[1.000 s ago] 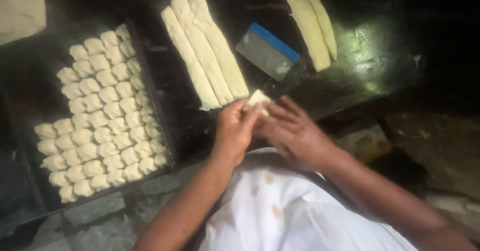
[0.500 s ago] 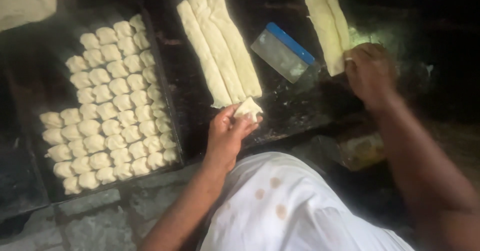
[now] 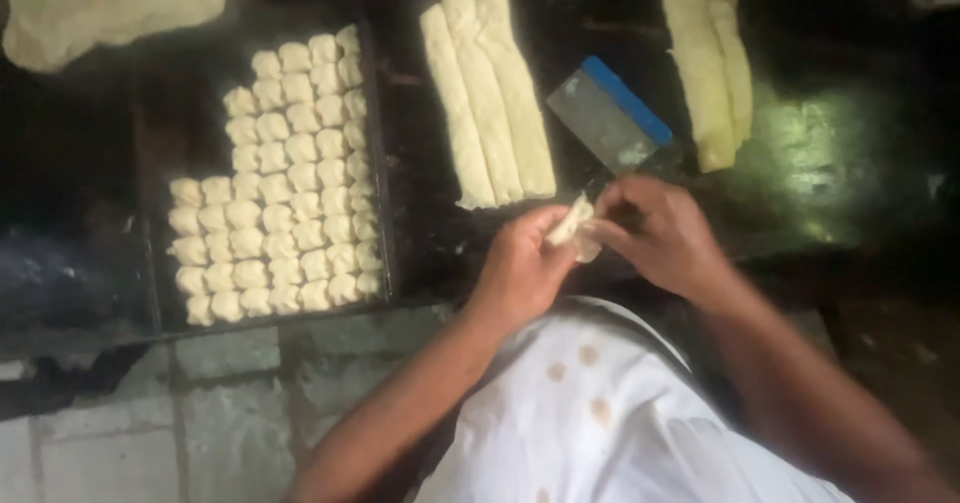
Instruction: Shape pieces of dough and arrange them in a baking tray.
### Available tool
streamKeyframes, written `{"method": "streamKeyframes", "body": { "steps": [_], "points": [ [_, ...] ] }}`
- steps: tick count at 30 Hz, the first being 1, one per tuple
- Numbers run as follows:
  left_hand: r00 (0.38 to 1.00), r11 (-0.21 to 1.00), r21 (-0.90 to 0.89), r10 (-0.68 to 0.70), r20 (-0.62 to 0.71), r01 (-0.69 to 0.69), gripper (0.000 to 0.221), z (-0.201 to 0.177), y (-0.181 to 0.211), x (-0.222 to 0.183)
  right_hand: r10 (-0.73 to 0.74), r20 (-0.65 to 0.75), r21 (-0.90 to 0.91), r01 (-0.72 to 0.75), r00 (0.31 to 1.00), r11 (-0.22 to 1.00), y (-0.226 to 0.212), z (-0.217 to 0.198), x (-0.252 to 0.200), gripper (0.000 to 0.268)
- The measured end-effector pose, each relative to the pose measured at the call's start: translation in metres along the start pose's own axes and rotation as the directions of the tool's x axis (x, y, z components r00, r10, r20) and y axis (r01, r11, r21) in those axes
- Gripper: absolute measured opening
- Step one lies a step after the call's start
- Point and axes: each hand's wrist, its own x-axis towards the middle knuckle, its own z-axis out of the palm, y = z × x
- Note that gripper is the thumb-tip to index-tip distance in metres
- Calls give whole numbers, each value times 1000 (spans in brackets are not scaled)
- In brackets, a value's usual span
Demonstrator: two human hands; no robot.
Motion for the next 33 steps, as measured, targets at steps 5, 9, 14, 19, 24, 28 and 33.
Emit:
{"method": "streamKeyframes", "body": {
  "steps": [5, 9, 14, 19, 24, 28, 33],
  "points": [
    [993, 997, 45, -60, 97, 55, 26, 6, 40, 5, -197, 41, 567, 140, 979, 812, 3, -10, 15, 31],
    [998, 998, -22, -61, 1, 61, 20, 13, 12, 7, -252, -175, 298, 295, 952, 908, 2, 4, 1, 23],
    [980, 819, -552, -197, -12, 158, 29, 3, -11, 2, -715, -264, -297, 651, 647, 699, -21, 14, -12, 47],
    [995, 940, -331, -97, -8, 89, 21, -10, 1, -1, -773, -168, -355, 694, 612, 627, -18, 12, -9, 32],
    [976, 975, -78, 205, -77, -210, 14, -25, 25, -12, -360, -141, 304, 386, 922, 871, -40, -1, 1, 27],
    [998, 997, 51, -59, 19, 58, 19, -40, 15, -16, -56, 230, 690, -123, 972, 713, -45, 3, 13, 40],
    [1000, 969, -247, 11, 13, -8, 29, -49, 21, -22, -76, 204, 464, -28, 976, 885, -53, 2, 21, 24]
  ]
}}
